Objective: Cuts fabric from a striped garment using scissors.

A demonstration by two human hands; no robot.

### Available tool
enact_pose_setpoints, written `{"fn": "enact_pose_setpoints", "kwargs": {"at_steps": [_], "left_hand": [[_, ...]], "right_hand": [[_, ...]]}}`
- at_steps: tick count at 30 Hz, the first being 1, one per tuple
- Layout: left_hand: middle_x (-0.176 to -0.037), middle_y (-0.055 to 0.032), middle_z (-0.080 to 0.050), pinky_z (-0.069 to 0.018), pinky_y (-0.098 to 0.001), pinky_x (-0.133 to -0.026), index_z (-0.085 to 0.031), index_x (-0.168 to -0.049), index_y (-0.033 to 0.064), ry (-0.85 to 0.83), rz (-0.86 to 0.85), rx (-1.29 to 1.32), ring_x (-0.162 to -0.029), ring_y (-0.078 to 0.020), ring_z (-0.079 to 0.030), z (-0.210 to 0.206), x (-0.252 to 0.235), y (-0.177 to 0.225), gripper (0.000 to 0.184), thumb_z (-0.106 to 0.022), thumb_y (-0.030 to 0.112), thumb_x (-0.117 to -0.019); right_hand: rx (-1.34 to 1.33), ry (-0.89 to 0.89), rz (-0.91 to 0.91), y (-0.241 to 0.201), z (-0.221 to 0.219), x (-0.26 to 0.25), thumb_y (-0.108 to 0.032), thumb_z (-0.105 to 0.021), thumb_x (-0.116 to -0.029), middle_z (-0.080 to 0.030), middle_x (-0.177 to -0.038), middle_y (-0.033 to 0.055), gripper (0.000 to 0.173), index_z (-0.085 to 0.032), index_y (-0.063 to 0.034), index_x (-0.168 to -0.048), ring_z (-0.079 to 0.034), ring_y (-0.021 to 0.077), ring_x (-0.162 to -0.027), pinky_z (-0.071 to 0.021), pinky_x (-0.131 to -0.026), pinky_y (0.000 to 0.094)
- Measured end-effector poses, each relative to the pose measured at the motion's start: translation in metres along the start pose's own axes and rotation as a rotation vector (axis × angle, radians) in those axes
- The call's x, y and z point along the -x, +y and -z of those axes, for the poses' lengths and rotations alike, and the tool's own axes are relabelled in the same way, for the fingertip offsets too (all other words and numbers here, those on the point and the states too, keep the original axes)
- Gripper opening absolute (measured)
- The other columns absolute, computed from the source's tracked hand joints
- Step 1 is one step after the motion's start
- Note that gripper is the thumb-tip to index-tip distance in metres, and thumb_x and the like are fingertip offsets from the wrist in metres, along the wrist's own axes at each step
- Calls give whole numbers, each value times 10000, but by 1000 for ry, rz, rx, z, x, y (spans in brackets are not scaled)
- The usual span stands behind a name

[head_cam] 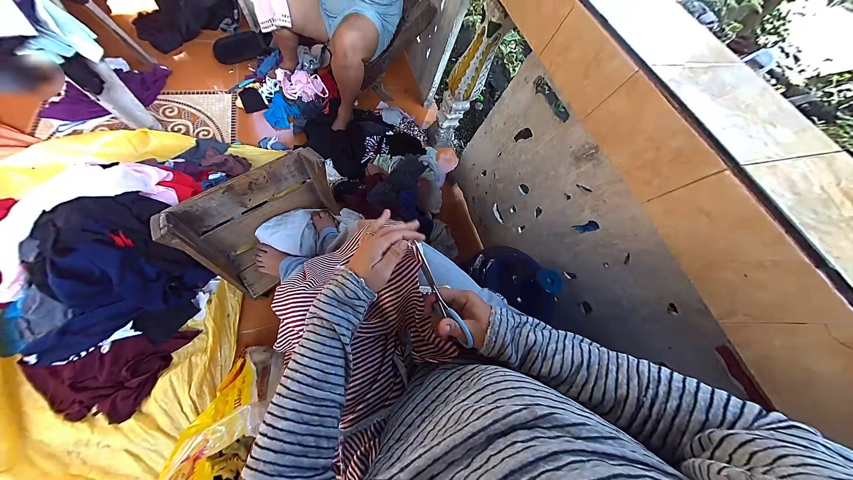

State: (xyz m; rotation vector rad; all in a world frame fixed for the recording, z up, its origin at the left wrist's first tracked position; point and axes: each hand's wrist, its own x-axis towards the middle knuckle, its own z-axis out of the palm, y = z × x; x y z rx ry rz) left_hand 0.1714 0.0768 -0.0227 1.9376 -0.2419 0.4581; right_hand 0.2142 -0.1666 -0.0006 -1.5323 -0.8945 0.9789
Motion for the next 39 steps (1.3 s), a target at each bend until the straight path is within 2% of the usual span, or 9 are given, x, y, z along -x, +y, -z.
{"fn": "enact_pose_setpoints", "kwargs": {"at_steps": [2,3,5,7,9,16,25,33,39], "left_hand": [[-1218,-128,-707,-288,-388,-1229,-727,-1070,-39,-100,64,176,-1301,-162,-568,3,2,2,419,-419,245,-1049],[-1182,-118,-694,-406,-306,-1120,-710,-1040,-50,-97,147,242,-1206,-94,-595,4,5,8,381,-463,241,-1026],[-1107,-75,-714,-514,-252,-969,-695,-1011,-52,10,247,343,-1062,-29,-643,2,12,19,280,-545,183,-995],[-888,40,-689,-540,-192,-801,-688,-951,-11,156,228,346,-828,41,-627,-4,17,26,155,-598,110,-986],[-842,64,-674,-539,-175,-755,-685,-939,-5,223,175,323,-770,52,-611,-7,20,32,114,-623,82,-977],[-830,35,-693,-535,-154,-738,-696,-938,-30,270,150,242,-763,54,-620,-14,29,41,157,-639,109,-979],[-766,56,-660,-493,-135,-652,-693,-924,-7,354,215,203,-681,61,-576,-17,33,38,143,-633,114,-973],[-785,63,-691,-520,-148,-677,-717,-941,22,194,367,216,-690,53,-608,-2,33,44,152,-718,174,-931],[-791,65,-697,-550,-187,-702,-599,-1013,41,105,398,241,-703,8,-652,3,33,47,288,-809,149,-848]], "right_hand": [[-107,-42,84,4,3,3,-672,-679,-867,-644,-702,-97,612,-655,-90,-1052,-610,7,-601,-537,-572,224],[-148,-56,110,5,5,4,-671,-674,-873,-654,-700,-93,596,-664,-103,-1055,-619,16,-597,-544,-569,230],[-184,-89,121,6,10,7,-657,-670,-885,-660,-709,-95,571,-665,-115,-1064,-623,14,-605,-544,-573,225],[-162,-103,86,4,12,11,-635,-681,-890,-653,-708,-99,558,-662,-106,-1066,-615,3,-599,-535,-562,211],[-124,-113,37,0,12,12,-639,-690,-880,-649,-715,-104,571,-652,-102,-1070,-612,-2,-607,-528,-564,204],[-72,-88,46,-3,7,2,-723,-653,-853,-627,-709,-100,669,-634,-86,-1059,-597,-1,-612,-514,-572,207],[-128,-66,1,-1,6,8,-662,-707,-850,-628,-669,-119,584,-656,-105,-1016,-591,-10,-558,-509,-528,191],[56,-180,-131,-17,32,4,-681,-740,-800,-597,-692,-133,619,-645,-103,-1002,-551,-39,-577,-464,-532,163],[198,-277,-236,-28,49,4,-672,-760,-756,-562,-653,-133,636,-659,-86,-983,-505,-58,-545,-423,-516,150]]}}
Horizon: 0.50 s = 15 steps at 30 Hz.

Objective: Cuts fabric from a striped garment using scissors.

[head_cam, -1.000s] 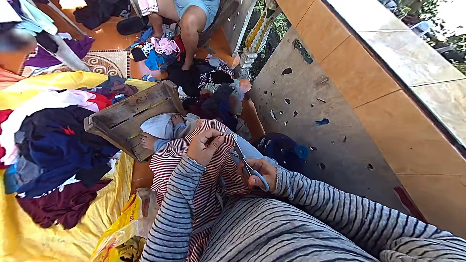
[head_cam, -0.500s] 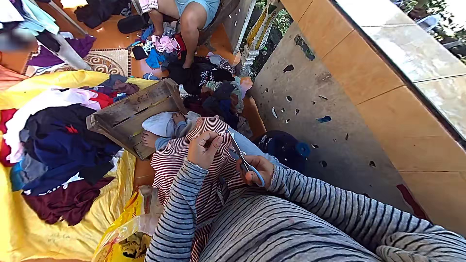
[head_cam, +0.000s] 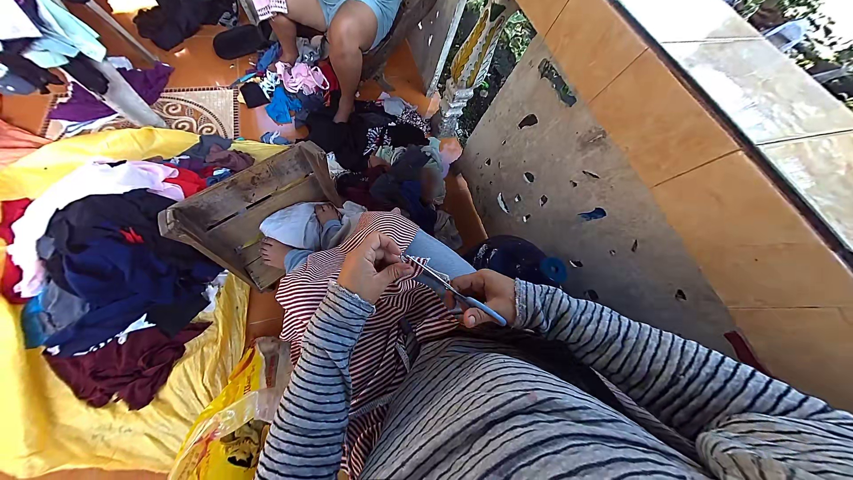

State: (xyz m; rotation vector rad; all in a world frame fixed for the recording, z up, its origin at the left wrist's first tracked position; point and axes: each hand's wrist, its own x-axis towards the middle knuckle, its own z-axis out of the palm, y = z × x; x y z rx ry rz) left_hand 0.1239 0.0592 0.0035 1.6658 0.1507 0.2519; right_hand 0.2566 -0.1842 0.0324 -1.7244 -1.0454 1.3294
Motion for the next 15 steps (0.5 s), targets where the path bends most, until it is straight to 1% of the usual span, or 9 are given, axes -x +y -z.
{"fn": "enact_pose_setpoints", "kwargs": {"at_steps": [4,6,7,9,11,13,15], "left_hand": [[-791,61,-706,-534,-173,-714,-587,-1238,14,-120,21,-52,-697,25,-637,4,-2,4,458,-794,192,-869],[-796,71,-703,-528,-157,-719,-603,-1303,25,-159,-6,-36,-701,42,-626,5,-3,2,492,-786,199,-881],[-799,76,-698,-522,-147,-716,-614,-1315,26,-181,-13,-24,-700,50,-616,6,-4,3,490,-784,191,-886],[-810,81,-695,-504,-136,-706,-645,-1304,26,-233,-24,-25,-699,64,-593,7,-5,3,457,-771,201,-900],[-835,75,-698,-505,-131,-713,-671,-1268,13,-281,-43,-11,-715,70,-592,7,-5,4,404,-754,183,-911],[-916,44,-728,-531,-135,-742,-699,-1210,-2,-305,-61,22,-759,64,-627,3,-5,6,340,-747,155,-912],[-1003,21,-747,-554,-149,-767,-716,-1170,-7,-309,-94,95,-806,48,-659,-3,-7,2,303,-755,140,-908]], "right_hand": [[-25,-33,3,2,3,1,-661,-784,-746,-559,-625,-135,615,-661,-93,-949,-502,-64,-515,-420,-491,138],[-21,-51,-20,1,4,3,-579,-801,-764,-558,-630,-126,558,-660,-72,-948,-502,-61,-519,-422,-502,142],[-18,-63,-32,0,5,4,-543,-805,-774,-561,-634,-122,532,-660,-62,-950,-504,-58,-523,-424,-507,143],[-29,-90,-31,1,7,5,-513,-803,-784,-563,-642,-119,514,-661,-52,-960,-505,-54,-527,-423,-510,142],[-69,-107,30,8,7,3,-571,-800,-781,-580,-645,-133,551,-672,-68,-967,-515,-64,-531,-424,-507,129],[-103,-116,90,13,6,1,-615,-785,-783,-593,-664,-143,576,-670,-84,-973,-528,-71,-553,-431,-519,124],[-132,-121,109,15,7,-1,-603,-792,-782,-600,-684,-145,569,-669,-84,-979,-539,-75,-575,-439,-534,120]]}}
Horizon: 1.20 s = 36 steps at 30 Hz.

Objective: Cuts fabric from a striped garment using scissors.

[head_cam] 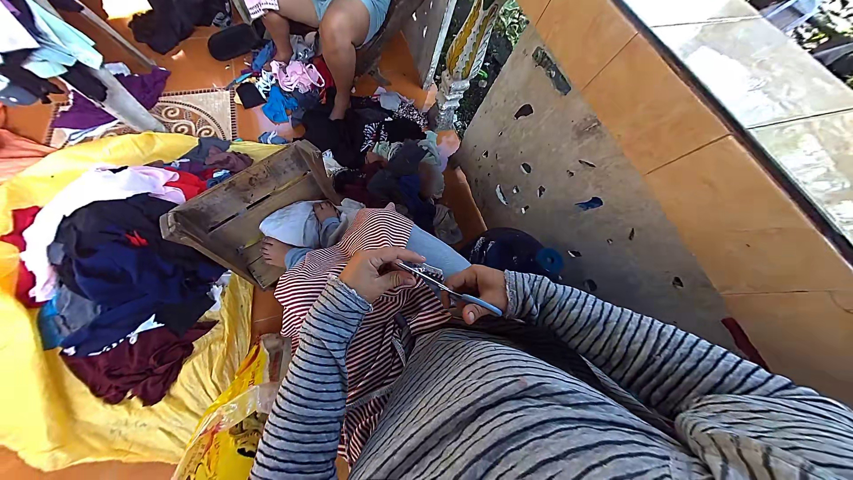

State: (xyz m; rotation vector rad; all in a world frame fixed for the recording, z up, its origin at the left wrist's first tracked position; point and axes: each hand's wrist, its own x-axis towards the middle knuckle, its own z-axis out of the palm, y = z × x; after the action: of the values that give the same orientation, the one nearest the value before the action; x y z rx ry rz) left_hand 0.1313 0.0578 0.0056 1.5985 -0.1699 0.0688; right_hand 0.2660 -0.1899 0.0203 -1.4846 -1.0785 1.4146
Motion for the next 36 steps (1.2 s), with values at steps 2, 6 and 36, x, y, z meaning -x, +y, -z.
{"fn": "enact_pose_setpoints", "kwargs": {"at_steps": [2,6,36], "left_hand": [[-1040,24,-751,-555,-154,-785,-729,-1133,-6,-8,-28,49,-836,47,-664,-3,-3,-5,267,-758,136,-909],[-952,8,-755,-556,-172,-767,-750,-1020,-10,-7,73,-34,-799,33,-664,-7,2,1,168,-744,109,-903],[-1034,122,-745,-539,-266,-995,-758,-1048,242,134,-426,39,-1044,-34,-685,5,48,28,172,-663,375,-996]], "right_hand": [[-26,-13,10,3,4,-1,-582,-810,-772,-598,-681,-151,554,-671,-87,-978,-537,-81,-576,-434,-535,113],[4,-18,10,7,0,-1,-515,-808,-773,-602,-686,-109,540,-672,-31,-971,-532,-55,-580,-452,-559,149],[-526,370,157,9,-8,-20,-647,-607,-924,-647,-654,-60,509,-695,-149,-986,-632,68,-576,-546,-589,250]]}}
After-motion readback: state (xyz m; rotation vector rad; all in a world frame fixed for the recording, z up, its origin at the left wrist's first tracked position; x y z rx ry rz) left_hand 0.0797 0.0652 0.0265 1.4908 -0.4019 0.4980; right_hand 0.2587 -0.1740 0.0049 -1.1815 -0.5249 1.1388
